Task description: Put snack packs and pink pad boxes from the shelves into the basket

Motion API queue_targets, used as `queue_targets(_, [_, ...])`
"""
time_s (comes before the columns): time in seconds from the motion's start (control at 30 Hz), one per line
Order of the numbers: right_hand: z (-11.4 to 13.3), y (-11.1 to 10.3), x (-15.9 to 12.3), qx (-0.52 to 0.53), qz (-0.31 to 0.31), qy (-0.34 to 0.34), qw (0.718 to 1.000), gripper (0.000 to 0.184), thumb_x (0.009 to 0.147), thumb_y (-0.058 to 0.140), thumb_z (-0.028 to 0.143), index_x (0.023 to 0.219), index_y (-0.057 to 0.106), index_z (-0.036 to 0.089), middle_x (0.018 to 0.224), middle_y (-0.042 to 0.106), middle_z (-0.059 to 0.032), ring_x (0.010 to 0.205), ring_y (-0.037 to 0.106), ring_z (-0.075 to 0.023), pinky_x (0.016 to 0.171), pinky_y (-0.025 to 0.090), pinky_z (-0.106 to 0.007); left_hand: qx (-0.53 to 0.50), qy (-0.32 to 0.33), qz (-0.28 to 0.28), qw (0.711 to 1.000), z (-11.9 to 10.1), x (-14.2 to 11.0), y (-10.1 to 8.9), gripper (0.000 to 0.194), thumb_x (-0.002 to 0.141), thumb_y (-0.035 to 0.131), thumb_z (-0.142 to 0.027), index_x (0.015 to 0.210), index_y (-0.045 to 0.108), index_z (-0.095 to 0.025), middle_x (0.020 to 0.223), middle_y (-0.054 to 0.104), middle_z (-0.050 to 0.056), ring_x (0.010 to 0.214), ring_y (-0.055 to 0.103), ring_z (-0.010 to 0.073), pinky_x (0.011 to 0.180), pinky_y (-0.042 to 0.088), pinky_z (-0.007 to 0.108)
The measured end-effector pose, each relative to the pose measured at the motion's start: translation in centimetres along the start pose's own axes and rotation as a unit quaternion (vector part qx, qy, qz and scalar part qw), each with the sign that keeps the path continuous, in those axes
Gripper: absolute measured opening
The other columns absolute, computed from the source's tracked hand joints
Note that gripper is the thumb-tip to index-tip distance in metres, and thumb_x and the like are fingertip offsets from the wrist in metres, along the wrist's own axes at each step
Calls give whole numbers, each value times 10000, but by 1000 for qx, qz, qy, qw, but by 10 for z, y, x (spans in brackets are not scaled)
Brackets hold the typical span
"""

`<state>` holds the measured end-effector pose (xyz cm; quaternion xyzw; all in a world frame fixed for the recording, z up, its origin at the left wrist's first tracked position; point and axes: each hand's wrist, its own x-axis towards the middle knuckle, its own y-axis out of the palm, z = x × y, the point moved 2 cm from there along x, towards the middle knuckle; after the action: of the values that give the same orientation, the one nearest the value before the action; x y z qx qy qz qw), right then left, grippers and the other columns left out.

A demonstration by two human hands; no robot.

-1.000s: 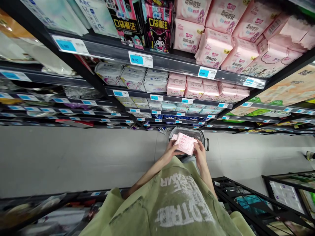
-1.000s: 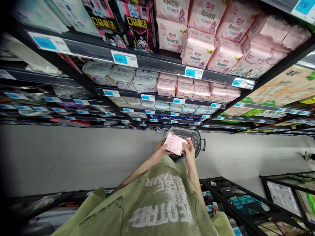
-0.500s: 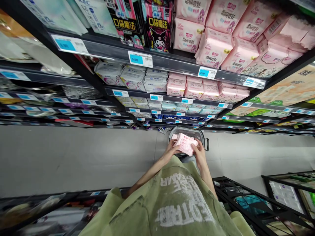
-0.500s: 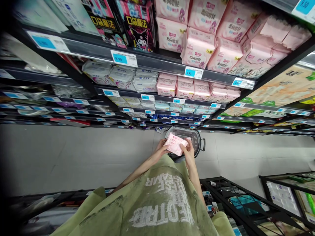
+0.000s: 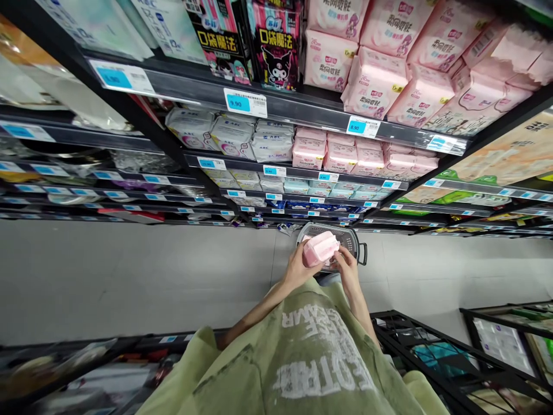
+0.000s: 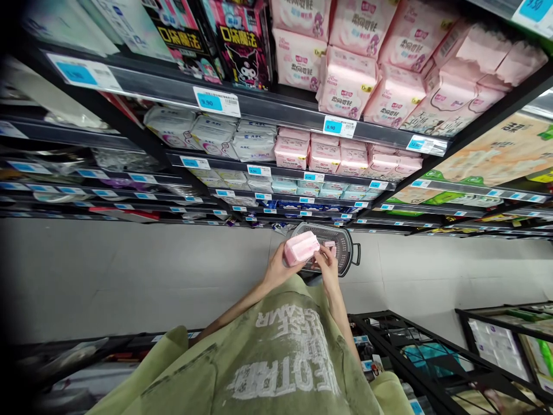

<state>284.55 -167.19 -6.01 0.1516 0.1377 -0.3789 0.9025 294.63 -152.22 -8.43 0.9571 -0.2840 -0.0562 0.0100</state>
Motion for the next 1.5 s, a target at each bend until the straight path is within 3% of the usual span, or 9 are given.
queue_targets(0.2, [-5,-7,2,-20,-16,0,1000,452,729,894,504,1088,814,241,887,726,-10,733,650,-170,630,570,-306,-19,-88,21,996,7,-2,-2,698,626,955,-308,1273,695,-265,1196,745,86,1128,683,321,1006,528,426])
queue_targets(0.3, [-8,-10,3,-40,-13,-28,999,533,703,922,501,1161,791,262,1128,773,-57,972,706,-226,816,615,-354,-71,-132,-3,989,12,2,-4,624,639,963,-396,1189,723,-226,1180,756,110,1159,678,352,1027,527,443])
queue_targets(0.4, [-12,-9,3,-61,29,-12,998,763,614,997,429,1311,706,318,1445,681,-76,1258,658,-290,996,601,-428,-202,-205,-25,957,23,4,0,644,713,888,-561,1214,699,-202,1233,759,128,1172,690,361,1003,548,451])
queue_targets(0.5, [-18,-8,1,-32,58,18,998,773,663,975,431,1354,647,316,1364,724,-80,1205,701,-290,994,608,-455,-285,-247,-24,926,31,3,6,755,685,901,-575,1293,648,-205,1312,739,135,1186,697,361,951,581,436])
queue_targets(0.73, [-24,-16,9,-1,-35,-16,999,554,707,896,400,1196,674,263,1139,792,-58,970,739,-237,761,592,-326,-287,-182,-14,940,36,3,5,1122,688,943,-448,1620,324,-355,1438,656,104,1256,666,323,902,627,408])
queue_targets(0.93, [-28,-27,14,18,-72,-9,997,506,692,863,384,1146,688,246,1115,779,-51,901,714,-200,682,555,-277,-241,-160,18,957,38,8,3,785,709,907,-556,1367,620,-238,1366,669,124,1166,698,327,856,636,388])
queue_targets(1.17, [-26,-27,11,-43,-43,-38,997,544,744,854,454,1214,666,255,1212,759,-80,985,716,-238,723,578,-313,-256,-162,9,953,39,9,4,678,730,902,-533,1296,684,-230,1267,735,91,1143,689,276,911,578,338])
queue_targets(1.33, [-6,-7,-1,-112,49,-148,981,505,870,793,486,1317,677,282,1355,679,-106,1031,690,-236,810,588,-362,-399,-326,69,854,43,7,9,559,869,718,-618,1204,709,-171,1067,772,113,859,703,245,754,550,343])
queue_targets(1.5, [14,19,-10,-279,76,-262,921,428,940,740,398,1360,700,324,1429,615,-107,1256,618,-284,948,562,-419,-474,-427,144,756,47,1,9,510,1020,500,-525,1232,699,-106,959,771,128,714,656,221,710,502,350])
